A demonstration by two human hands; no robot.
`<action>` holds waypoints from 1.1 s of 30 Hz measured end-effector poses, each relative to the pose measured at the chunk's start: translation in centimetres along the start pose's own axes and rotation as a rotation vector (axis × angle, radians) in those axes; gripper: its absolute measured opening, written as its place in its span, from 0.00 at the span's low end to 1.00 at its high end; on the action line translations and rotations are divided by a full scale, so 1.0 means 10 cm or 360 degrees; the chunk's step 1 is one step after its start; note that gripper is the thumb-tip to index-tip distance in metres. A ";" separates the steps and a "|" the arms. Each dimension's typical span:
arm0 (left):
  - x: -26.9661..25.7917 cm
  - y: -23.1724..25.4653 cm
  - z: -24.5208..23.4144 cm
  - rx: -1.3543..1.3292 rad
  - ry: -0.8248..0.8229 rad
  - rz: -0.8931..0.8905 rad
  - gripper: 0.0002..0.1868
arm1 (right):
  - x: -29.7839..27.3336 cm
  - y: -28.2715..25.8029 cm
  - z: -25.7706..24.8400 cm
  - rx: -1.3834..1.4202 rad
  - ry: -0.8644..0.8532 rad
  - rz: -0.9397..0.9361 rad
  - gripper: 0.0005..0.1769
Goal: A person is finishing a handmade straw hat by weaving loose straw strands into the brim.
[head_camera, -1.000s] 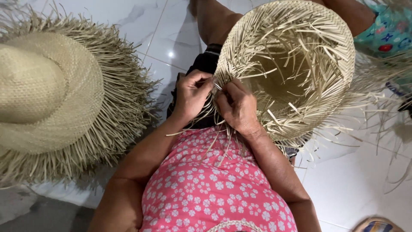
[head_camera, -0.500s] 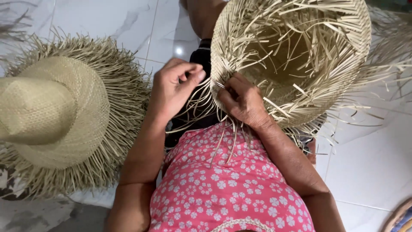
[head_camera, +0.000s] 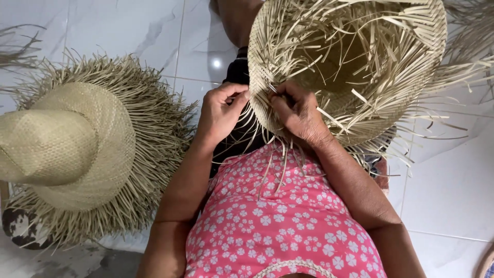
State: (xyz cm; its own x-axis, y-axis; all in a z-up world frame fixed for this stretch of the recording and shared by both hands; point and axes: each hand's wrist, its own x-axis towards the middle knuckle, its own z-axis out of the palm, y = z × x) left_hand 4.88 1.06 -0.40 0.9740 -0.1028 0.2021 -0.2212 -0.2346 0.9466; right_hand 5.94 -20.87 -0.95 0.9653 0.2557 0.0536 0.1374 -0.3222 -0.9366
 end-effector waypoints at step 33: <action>0.06 -0.27 0.43 -0.0064 0.0520 0.0322 0.09 | 0.03 -0.01 -0.01 0.0044 0.0098 -0.0190 0.05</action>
State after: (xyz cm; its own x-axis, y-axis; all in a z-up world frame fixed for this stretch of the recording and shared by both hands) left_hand 5.85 -2.56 -3.89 0.8769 0.1718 0.4489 -0.4145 -0.2024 0.8872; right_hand 6.22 -20.85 -0.79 0.9543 0.2343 0.1853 0.2465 -0.2675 -0.9315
